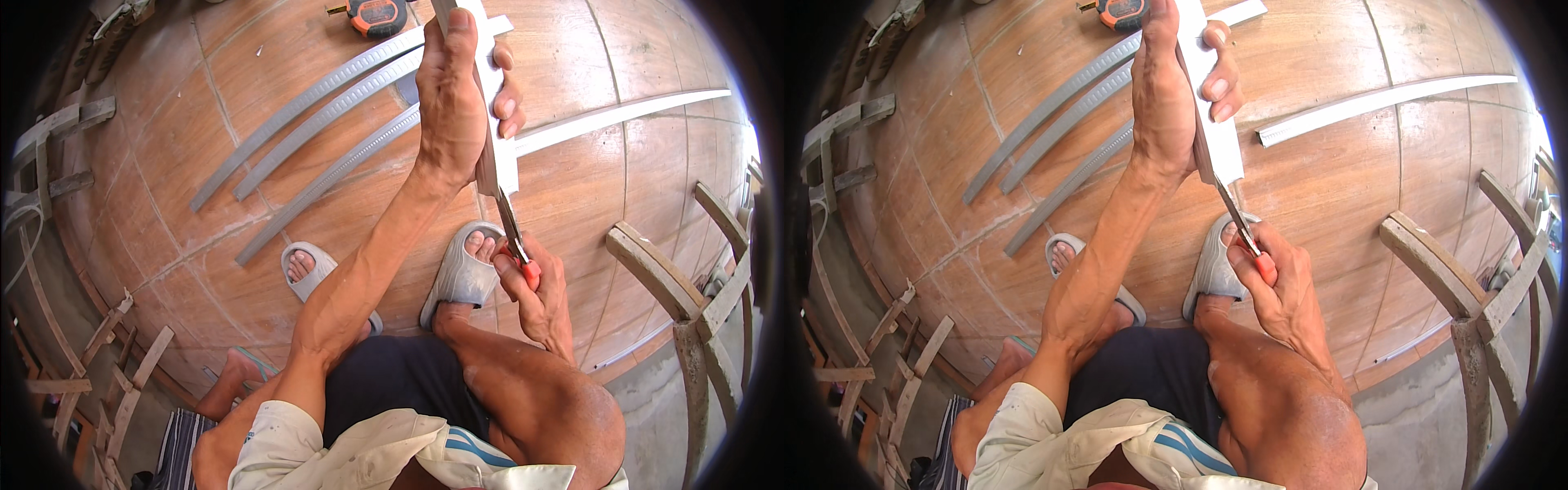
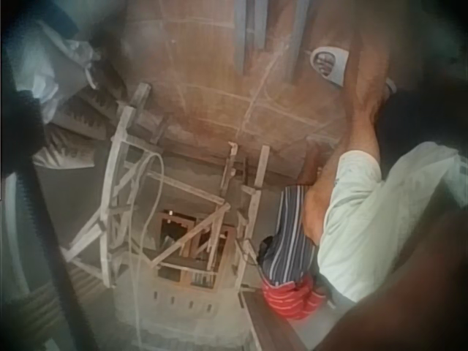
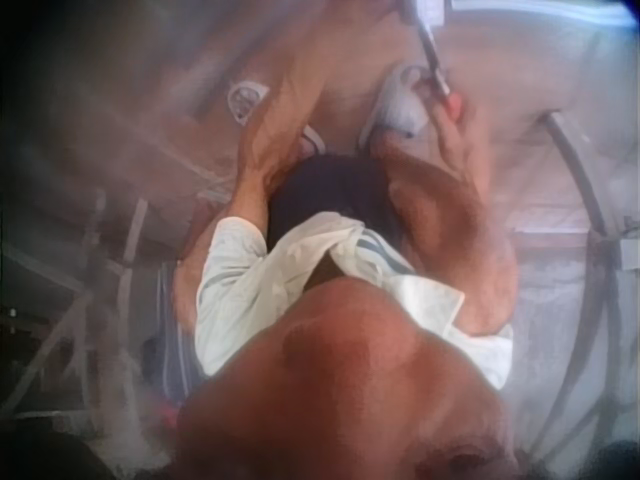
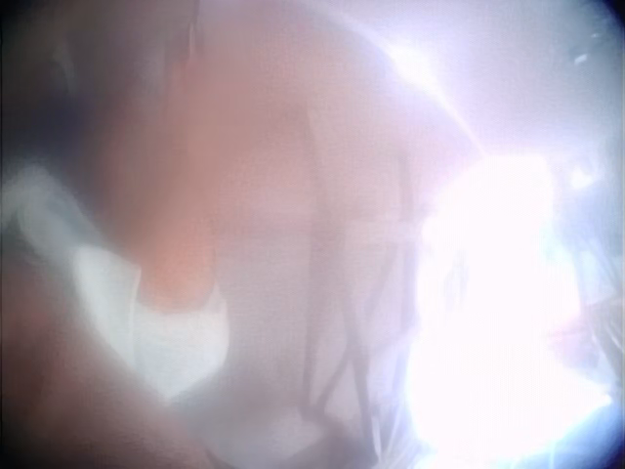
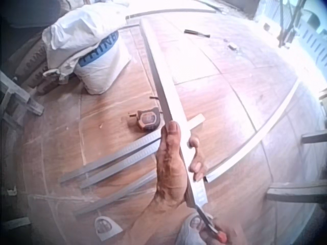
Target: The person sits on a tiled floor and uses red-handled shears to cut long, thin metal profiles into shorter segments. They repeatedly measure, align, and cut the profiles, placing the finished pieces on the floor.
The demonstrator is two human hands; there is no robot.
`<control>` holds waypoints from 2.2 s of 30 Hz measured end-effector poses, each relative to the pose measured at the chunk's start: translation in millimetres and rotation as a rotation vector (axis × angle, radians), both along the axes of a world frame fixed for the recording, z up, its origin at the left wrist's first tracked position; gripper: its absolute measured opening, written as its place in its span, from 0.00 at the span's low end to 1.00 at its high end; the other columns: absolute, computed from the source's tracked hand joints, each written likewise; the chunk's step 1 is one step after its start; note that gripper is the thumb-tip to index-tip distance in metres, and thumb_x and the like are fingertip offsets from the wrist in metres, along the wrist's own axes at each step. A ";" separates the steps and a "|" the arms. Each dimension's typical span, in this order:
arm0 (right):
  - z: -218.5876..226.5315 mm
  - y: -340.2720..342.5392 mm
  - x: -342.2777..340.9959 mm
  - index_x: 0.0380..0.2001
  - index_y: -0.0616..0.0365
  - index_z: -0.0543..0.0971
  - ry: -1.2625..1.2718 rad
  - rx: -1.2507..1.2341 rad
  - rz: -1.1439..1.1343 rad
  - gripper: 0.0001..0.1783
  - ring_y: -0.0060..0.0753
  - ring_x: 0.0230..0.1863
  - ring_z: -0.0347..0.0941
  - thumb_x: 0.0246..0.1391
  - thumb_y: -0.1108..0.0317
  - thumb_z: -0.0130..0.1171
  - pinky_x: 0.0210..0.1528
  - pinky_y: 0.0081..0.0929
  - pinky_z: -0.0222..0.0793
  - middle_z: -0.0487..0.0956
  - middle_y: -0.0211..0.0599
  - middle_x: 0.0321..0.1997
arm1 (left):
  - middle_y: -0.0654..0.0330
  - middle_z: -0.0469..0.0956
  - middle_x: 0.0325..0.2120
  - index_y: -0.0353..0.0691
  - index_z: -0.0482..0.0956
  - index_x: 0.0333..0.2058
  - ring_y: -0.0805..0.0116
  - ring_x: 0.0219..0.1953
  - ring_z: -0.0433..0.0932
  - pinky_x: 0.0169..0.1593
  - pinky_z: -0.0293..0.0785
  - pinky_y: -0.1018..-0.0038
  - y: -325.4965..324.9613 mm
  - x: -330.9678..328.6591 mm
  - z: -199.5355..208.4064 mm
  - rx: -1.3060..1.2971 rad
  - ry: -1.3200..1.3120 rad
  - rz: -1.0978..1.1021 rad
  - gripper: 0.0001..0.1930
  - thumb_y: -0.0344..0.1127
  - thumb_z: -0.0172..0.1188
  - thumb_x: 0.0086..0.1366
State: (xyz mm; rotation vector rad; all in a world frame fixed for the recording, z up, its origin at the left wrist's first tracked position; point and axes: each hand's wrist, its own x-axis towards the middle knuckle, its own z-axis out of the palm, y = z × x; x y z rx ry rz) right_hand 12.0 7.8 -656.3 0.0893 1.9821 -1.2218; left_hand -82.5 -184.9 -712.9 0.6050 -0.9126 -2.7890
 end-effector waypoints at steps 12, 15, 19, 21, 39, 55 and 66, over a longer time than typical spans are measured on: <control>-3.1 -1.0 0.1 0.38 0.61 0.80 -0.022 -0.025 0.001 0.10 0.18 0.24 0.63 0.68 0.64 0.62 0.28 0.24 0.56 0.71 0.25 0.23 | 0.63 0.69 0.36 0.46 0.66 0.54 0.78 0.21 0.68 0.19 0.67 0.78 -5.8 -2.0 -8.7 -0.009 -0.036 -0.019 0.24 0.62 0.52 0.82; -5.8 -2.3 0.9 0.38 0.61 0.80 -0.019 -0.033 0.007 0.10 0.17 0.24 0.62 0.68 0.64 0.62 0.27 0.24 0.56 0.71 0.24 0.24 | 0.62 0.71 0.36 0.47 0.64 0.51 0.78 0.19 0.71 0.17 0.69 0.78 -3.6 -0.3 -22.5 -0.074 0.066 -0.005 0.24 0.64 0.50 0.81; -12.6 2.5 6.1 0.38 0.61 0.79 -0.048 -0.043 -0.035 0.10 0.16 0.24 0.62 0.69 0.65 0.62 0.28 0.22 0.55 0.71 0.23 0.24 | 0.61 0.71 0.36 0.48 0.62 0.50 0.78 0.19 0.72 0.17 0.69 0.78 0.9 1.0 -27.9 -0.081 0.086 -0.022 0.24 0.65 0.49 0.81; -14.3 1.9 7.7 0.38 0.61 0.79 -0.047 -0.058 -0.045 0.10 0.15 0.24 0.61 0.69 0.65 0.61 0.27 0.21 0.55 0.70 0.22 0.24 | 0.62 0.71 0.36 0.48 0.62 0.50 0.78 0.19 0.72 0.17 0.69 0.78 1.6 0.8 -28.5 -0.057 0.061 -0.020 0.24 0.65 0.49 0.81; -18.3 9.8 11.5 0.51 0.63 0.80 0.006 -0.054 -0.027 0.15 0.27 0.38 0.71 0.70 0.63 0.61 0.45 0.30 0.68 0.77 0.35 0.34 | 0.62 0.70 0.36 0.48 0.65 0.58 0.76 0.20 0.70 0.19 0.69 0.77 10.0 -8.6 11.8 -0.167 -0.030 0.076 0.21 0.57 0.54 0.82; -19.3 24.8 9.0 0.45 0.62 0.82 0.089 0.009 -0.150 0.08 0.31 0.29 0.72 0.68 0.70 0.61 0.36 0.32 0.70 0.79 0.41 0.29 | 0.63 0.69 0.35 0.46 0.62 0.71 0.78 0.20 0.69 0.21 0.68 0.77 42.7 -15.4 30.5 -0.342 -0.138 0.313 0.28 0.45 0.61 0.80; -22.5 29.9 6.5 0.44 0.63 0.82 0.127 0.059 -0.196 0.08 0.31 0.29 0.73 0.68 0.69 0.62 0.36 0.31 0.70 0.78 0.42 0.28 | 0.66 0.68 0.27 0.44 0.59 0.75 0.80 0.20 0.66 0.23 0.68 0.77 57.4 -26.3 28.6 -0.379 -0.190 0.308 0.31 0.43 0.59 0.81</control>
